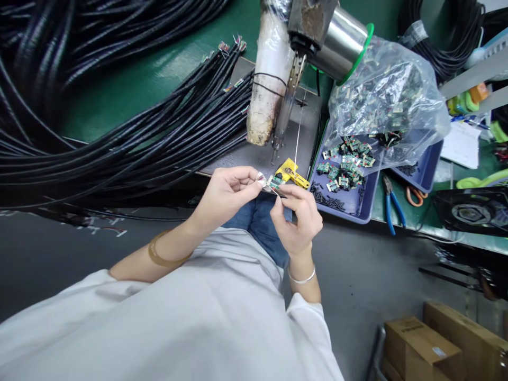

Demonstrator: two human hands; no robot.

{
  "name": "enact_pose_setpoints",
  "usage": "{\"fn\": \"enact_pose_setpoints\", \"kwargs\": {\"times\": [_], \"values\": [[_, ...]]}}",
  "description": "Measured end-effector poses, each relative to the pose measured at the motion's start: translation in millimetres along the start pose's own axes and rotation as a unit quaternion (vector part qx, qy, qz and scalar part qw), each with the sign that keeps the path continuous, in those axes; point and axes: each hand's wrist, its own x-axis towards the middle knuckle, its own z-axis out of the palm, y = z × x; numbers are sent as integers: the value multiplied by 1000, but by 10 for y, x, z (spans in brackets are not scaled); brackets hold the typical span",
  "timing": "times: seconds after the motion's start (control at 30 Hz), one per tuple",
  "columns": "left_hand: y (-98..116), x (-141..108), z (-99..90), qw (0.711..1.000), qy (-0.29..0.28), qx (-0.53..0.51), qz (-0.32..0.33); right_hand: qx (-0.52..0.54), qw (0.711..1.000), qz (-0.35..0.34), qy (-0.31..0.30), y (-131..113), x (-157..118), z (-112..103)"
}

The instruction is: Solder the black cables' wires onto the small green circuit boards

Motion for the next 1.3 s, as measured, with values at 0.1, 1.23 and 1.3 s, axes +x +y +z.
{"fn": "enact_pose_setpoints", "kwargs": {"times": [0.1,1.23,1.3], "values": [[-25,18,12,1000,10,8,10,-62,997,-33,12,-12,-1,38],[29,112,16,996,40,67,53,-65,993,-85,-41,44,233,75],[18,107,9,996,37,61,50,-62,993,-85,-47,49,225,71]]}}
